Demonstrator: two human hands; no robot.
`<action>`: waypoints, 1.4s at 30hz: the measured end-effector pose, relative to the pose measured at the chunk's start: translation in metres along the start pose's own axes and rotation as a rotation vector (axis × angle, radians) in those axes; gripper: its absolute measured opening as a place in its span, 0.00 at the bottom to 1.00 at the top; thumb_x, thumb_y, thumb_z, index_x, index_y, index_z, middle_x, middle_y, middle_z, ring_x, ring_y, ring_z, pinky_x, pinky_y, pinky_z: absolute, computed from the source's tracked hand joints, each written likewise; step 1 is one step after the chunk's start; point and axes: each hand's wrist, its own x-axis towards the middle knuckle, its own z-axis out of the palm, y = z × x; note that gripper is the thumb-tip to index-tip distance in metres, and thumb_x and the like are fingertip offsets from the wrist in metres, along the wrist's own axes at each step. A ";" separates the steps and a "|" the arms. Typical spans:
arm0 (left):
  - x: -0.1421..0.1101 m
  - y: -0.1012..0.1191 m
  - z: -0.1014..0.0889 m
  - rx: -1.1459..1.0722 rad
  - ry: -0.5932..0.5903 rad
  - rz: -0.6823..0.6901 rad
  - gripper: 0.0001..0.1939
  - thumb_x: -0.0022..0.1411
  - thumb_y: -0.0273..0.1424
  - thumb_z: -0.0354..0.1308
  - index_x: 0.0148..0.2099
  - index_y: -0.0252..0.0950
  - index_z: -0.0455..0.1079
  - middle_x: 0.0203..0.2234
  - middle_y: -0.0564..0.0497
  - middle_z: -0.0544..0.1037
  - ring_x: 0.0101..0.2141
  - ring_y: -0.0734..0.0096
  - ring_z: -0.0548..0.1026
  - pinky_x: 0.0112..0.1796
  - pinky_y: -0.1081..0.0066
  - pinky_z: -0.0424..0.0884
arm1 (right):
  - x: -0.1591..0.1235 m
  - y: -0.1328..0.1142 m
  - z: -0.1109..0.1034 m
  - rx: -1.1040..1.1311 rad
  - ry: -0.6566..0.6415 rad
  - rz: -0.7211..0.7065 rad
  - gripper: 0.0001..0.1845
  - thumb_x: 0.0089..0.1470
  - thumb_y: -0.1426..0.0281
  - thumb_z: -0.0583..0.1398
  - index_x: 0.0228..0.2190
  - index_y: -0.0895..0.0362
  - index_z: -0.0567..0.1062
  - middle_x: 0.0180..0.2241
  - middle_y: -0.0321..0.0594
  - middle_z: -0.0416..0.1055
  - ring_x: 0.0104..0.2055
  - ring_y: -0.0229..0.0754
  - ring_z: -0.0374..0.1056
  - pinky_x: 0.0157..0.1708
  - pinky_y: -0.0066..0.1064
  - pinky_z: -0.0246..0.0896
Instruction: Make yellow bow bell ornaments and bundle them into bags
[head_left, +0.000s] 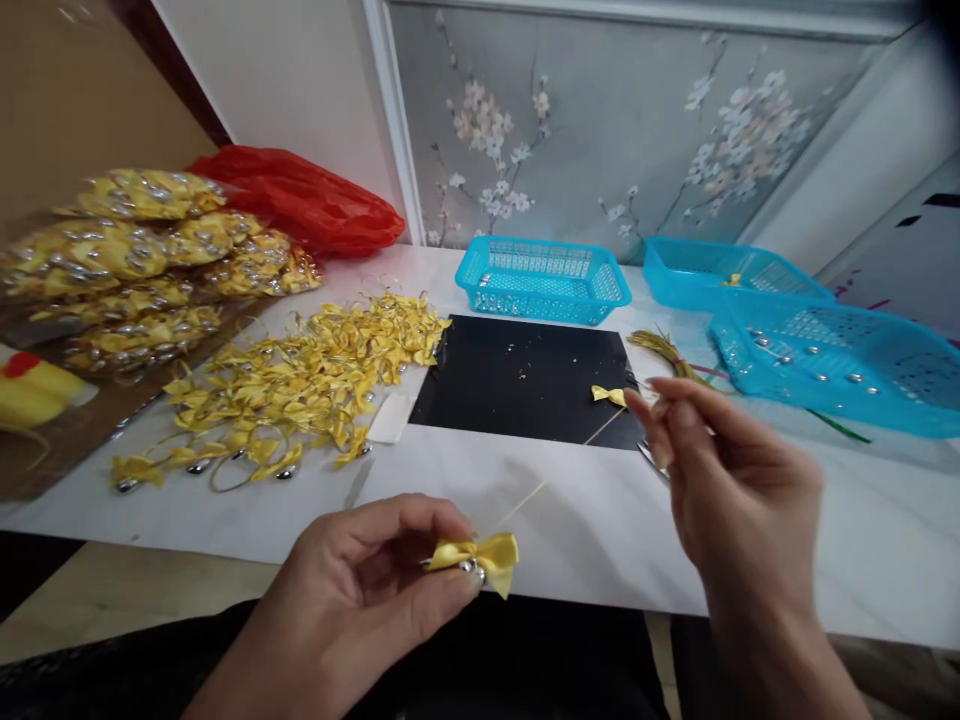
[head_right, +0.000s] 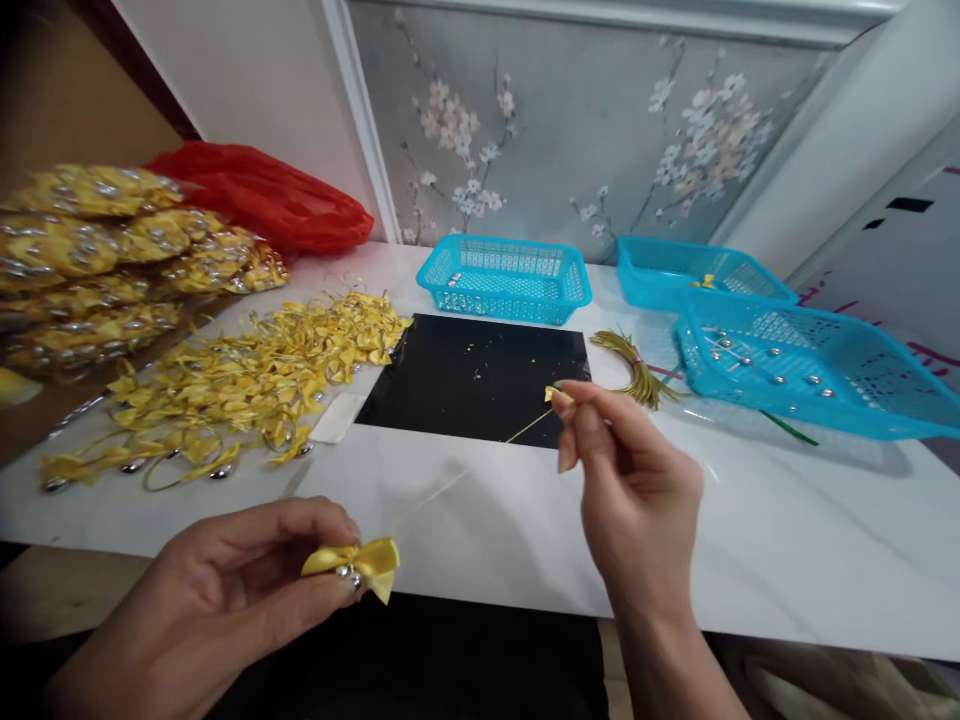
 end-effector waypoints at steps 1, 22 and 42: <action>0.000 0.001 0.000 -0.008 -0.012 -0.018 0.10 0.43 0.34 0.72 0.29 0.39 0.77 0.20 0.54 0.79 0.21 0.76 0.71 0.22 0.80 0.65 | -0.004 0.000 0.002 -0.090 -0.056 -0.046 0.09 0.62 0.70 0.59 0.42 0.52 0.79 0.24 0.31 0.66 0.29 0.34 0.65 0.41 0.32 0.67; 0.004 -0.005 -0.012 -0.120 -0.135 0.099 0.17 0.50 0.34 0.71 0.44 0.48 0.77 0.36 0.55 0.81 0.34 0.71 0.79 0.35 0.76 0.74 | -0.043 -0.026 0.046 0.177 -0.793 0.519 0.21 0.61 0.55 0.57 0.24 0.58 0.68 0.23 0.33 0.62 0.28 0.35 0.55 0.28 0.27 0.51; -0.007 0.001 -0.014 -0.174 -0.056 0.002 0.11 0.43 0.35 0.74 0.30 0.40 0.79 0.23 0.54 0.79 0.25 0.74 0.72 0.27 0.77 0.67 | 0.018 0.016 0.034 0.291 -0.228 0.465 0.19 0.48 0.56 0.68 0.35 0.58 0.79 0.29 0.38 0.72 0.32 0.38 0.72 0.44 0.37 0.71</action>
